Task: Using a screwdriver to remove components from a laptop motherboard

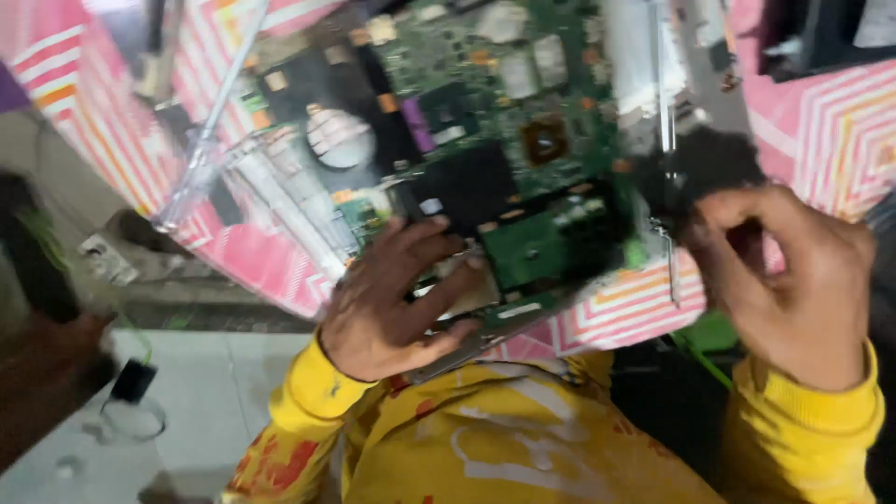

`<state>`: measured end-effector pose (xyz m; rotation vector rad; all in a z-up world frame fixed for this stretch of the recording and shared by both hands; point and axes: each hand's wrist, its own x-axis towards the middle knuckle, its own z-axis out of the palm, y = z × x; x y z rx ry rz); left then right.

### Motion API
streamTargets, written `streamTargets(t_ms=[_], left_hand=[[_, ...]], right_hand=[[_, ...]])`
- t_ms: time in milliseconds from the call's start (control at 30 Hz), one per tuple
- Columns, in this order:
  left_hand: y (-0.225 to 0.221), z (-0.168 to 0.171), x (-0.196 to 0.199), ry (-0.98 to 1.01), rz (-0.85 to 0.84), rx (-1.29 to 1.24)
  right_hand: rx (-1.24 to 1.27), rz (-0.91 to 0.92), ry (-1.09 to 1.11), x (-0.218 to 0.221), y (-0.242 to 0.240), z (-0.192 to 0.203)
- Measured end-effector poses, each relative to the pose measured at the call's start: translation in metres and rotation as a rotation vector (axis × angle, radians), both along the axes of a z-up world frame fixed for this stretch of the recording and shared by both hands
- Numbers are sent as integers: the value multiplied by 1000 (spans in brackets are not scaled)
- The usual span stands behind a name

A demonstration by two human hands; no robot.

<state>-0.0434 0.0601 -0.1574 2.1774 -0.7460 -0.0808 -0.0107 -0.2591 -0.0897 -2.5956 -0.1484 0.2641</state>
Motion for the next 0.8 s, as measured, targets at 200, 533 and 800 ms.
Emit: streamTargets(t_ms=[200,533,800], left_hand=[[13,5,-32,-73,343,-117],[-12,-21,-64,-82,618,-105],[-14,-25,-55,-83,605,-28]], right_hand=[[145,249,-18,-51,70,-37],[42,387,-27,-35,71,-60],[-47,430,-55,-38,67,-72]])
